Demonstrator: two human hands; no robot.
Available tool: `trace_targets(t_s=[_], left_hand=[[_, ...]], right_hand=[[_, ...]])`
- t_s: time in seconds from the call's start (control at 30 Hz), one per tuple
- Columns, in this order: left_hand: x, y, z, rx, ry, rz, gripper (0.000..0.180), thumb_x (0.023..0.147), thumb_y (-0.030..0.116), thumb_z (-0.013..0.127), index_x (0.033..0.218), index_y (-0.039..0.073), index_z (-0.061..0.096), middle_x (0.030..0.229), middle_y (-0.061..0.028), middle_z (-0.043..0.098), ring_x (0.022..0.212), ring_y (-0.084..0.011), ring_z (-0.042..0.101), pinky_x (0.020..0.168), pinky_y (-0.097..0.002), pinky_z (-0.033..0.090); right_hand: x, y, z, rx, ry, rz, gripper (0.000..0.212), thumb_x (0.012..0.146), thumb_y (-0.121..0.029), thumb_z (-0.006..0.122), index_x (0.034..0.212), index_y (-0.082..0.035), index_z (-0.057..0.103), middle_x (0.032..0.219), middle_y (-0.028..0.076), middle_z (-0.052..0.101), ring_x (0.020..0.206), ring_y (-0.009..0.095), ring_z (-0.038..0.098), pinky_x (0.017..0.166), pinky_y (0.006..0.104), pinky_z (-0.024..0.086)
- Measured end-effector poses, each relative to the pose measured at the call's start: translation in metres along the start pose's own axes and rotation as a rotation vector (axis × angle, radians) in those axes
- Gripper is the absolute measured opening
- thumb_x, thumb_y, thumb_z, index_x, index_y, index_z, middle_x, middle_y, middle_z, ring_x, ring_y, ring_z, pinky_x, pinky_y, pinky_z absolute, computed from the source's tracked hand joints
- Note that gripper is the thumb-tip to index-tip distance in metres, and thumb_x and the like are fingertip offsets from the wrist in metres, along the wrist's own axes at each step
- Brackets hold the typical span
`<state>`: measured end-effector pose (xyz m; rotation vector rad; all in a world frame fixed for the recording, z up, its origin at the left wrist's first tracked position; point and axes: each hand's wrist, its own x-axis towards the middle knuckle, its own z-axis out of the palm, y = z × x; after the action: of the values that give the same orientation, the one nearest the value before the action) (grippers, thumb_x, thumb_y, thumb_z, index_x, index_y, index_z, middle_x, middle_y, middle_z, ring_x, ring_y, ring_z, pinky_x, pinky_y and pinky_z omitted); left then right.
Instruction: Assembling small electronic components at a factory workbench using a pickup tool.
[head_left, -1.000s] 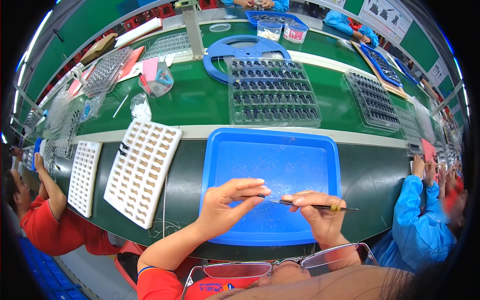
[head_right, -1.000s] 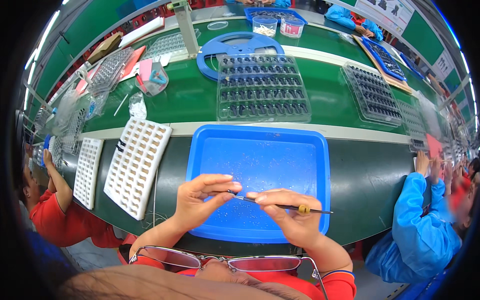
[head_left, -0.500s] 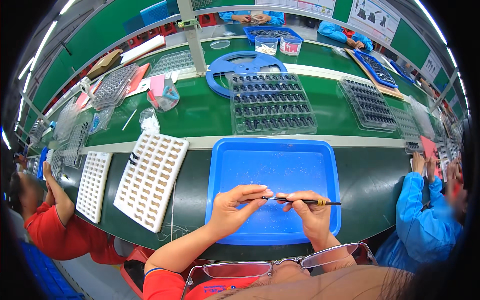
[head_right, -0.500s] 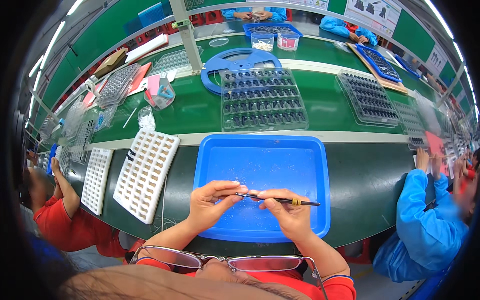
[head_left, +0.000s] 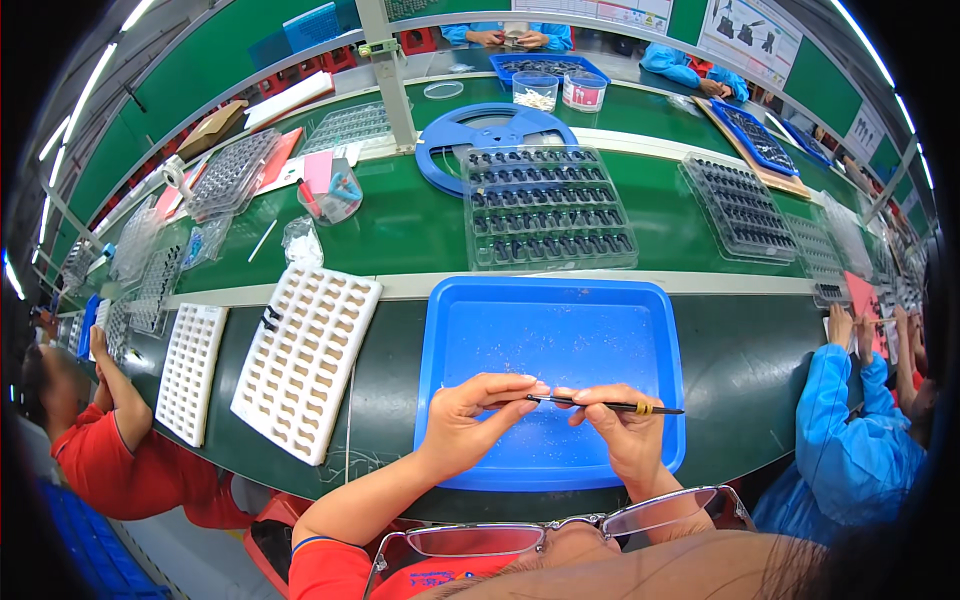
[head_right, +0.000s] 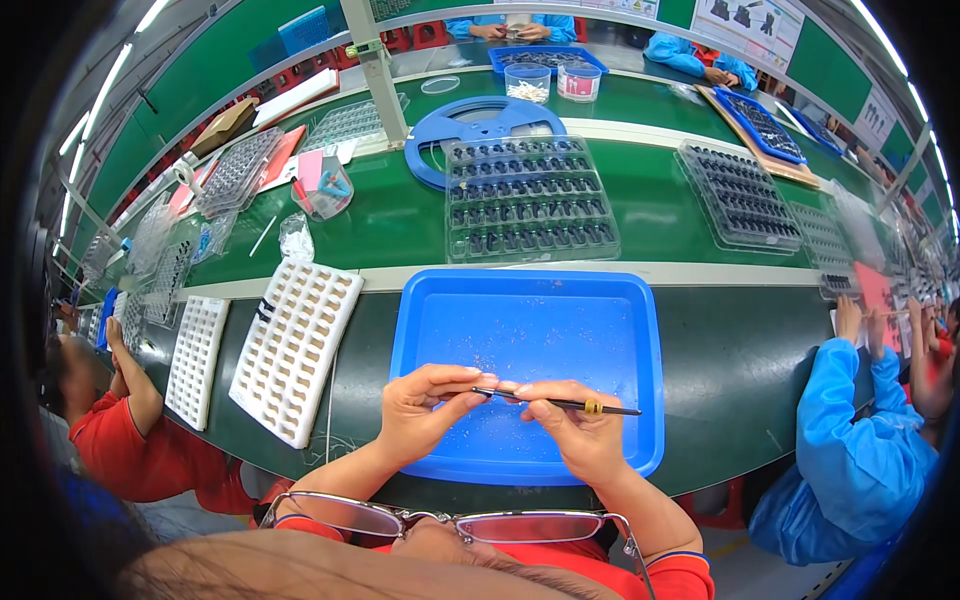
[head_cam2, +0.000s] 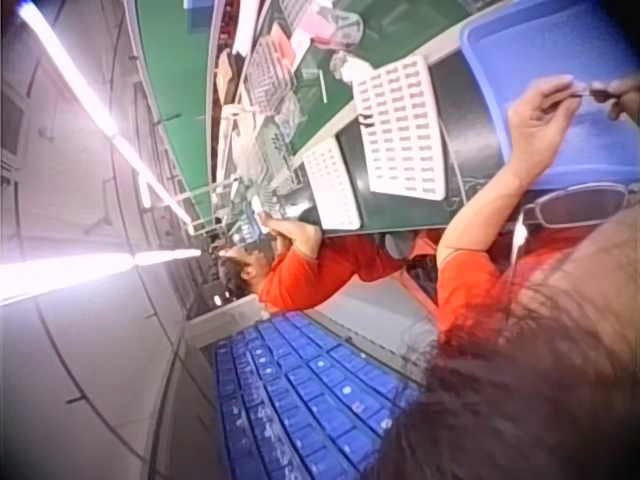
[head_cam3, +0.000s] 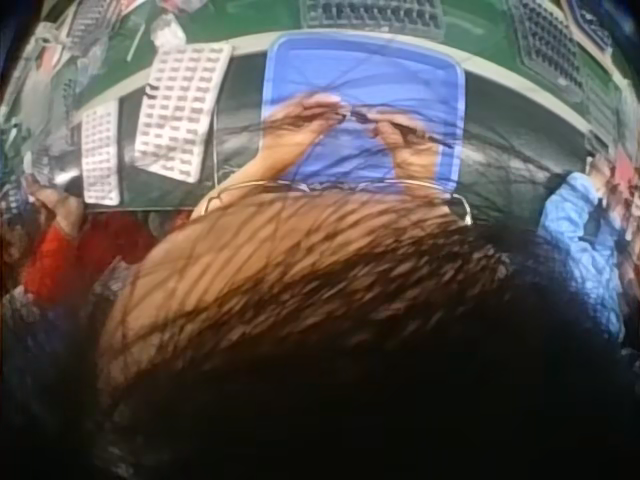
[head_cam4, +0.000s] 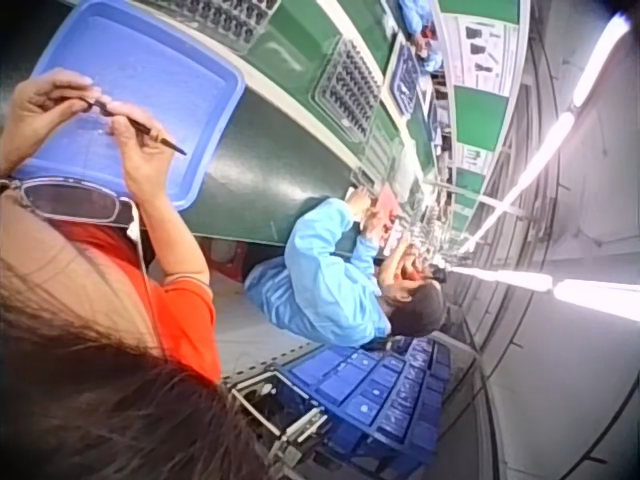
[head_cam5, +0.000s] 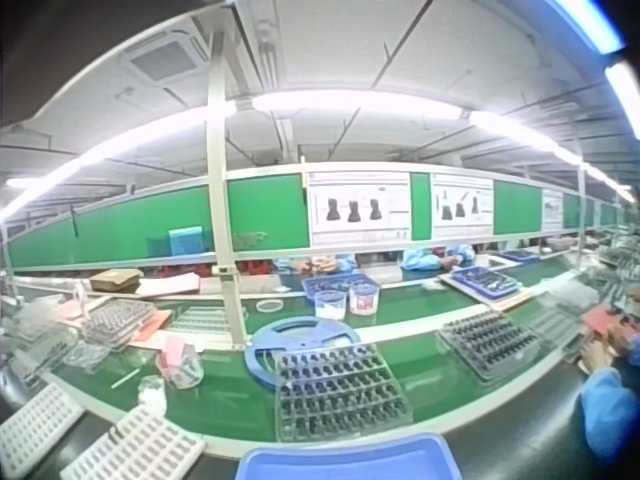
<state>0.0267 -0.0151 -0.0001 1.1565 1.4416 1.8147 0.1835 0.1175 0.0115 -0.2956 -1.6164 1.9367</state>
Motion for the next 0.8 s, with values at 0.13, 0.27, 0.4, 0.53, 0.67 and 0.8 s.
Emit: trace_targets(t_s=[0.13, 0.27, 0.4, 0.53, 0.67, 0.8], left_hand=[[-0.0008, 0.0005, -0.0012, -0.003, 0.006, -0.005, 0.026, 0.084, -0.004, 0.066, 0.109, -0.003, 0.062, 0.106, -0.0138, 0.069, 0.099, -0.0194, 0.066, 0.089, -0.0297, 0.054], [-0.0008, 0.0034, -0.0007, 0.009, -0.012, -0.008, 0.026, 0.083, -0.008, 0.065, 0.109, -0.004, 0.06, 0.106, -0.0168, 0.068, 0.101, -0.0221, 0.066, 0.089, -0.0315, 0.054], [-0.0007, 0.0031, -0.0019, 0.089, -0.048, 0.052, 0.028, 0.083, -0.012, 0.063, 0.109, -0.005, 0.058, 0.106, -0.0197, 0.067, 0.101, -0.0254, 0.066, 0.089, -0.034, 0.054], [-0.0017, 0.0016, 0.0007, 0.141, -0.02, 0.109, 0.028, 0.083, -0.004, 0.067, 0.111, -0.002, 0.061, 0.105, -0.014, 0.069, 0.099, -0.0201, 0.067, 0.086, -0.0293, 0.055], [-0.0015, -0.0013, 0.0003, 0.128, -0.019, 0.135, 0.03, 0.083, -0.005, 0.067, 0.112, -0.002, 0.061, 0.105, -0.0138, 0.069, 0.098, -0.0206, 0.067, 0.086, -0.0296, 0.055], [-0.0019, -0.0023, 0.0001, 0.132, -0.023, 0.142, 0.03, 0.083, -0.005, 0.066, 0.112, -0.002, 0.061, 0.106, -0.0138, 0.069, 0.098, -0.0207, 0.067, 0.086, -0.0298, 0.055]], right_hand=[[0.0001, 0.0029, -0.0009, 0.009, -0.017, -0.017, 0.017, 0.09, -0.007, 0.063, 0.104, 0.002, 0.066, 0.106, 0.018, 0.067, 0.095, 0.022, 0.065, 0.075, 0.0321, 0.056], [-0.0019, 0.0012, -0.0016, -0.001, -0.016, -0.053, 0.016, 0.09, -0.006, 0.062, 0.104, 0.002, 0.065, 0.105, 0.018, 0.067, 0.096, 0.024, 0.066, 0.075, 0.0326, 0.057], [-0.0012, 0.0001, -0.0016, 0.042, 0.012, -0.062, 0.016, 0.09, -0.005, 0.062, 0.104, 0.003, 0.065, 0.103, 0.019, 0.067, 0.096, 0.025, 0.066, 0.074, 0.0327, 0.057], [-0.0022, 0.0045, -0.0032, 0.062, -0.002, -0.046, 0.016, 0.091, -0.006, 0.062, 0.103, 0.003, 0.065, 0.102, 0.019, 0.067, 0.095, 0.025, 0.066, 0.074, 0.0326, 0.057], [-0.0018, 0.0034, -0.0018, 0.064, -0.005, -0.033, 0.016, 0.091, -0.007, 0.062, 0.103, 0.003, 0.064, 0.102, 0.018, 0.067, 0.095, 0.024, 0.066, 0.075, 0.0323, 0.057], [-0.0026, 0.0034, -0.0016, 0.064, -0.002, -0.016, 0.016, 0.091, -0.008, 0.062, 0.103, 0.003, 0.064, 0.103, 0.017, 0.067, 0.095, 0.023, 0.066, 0.076, 0.0321, 0.057]])
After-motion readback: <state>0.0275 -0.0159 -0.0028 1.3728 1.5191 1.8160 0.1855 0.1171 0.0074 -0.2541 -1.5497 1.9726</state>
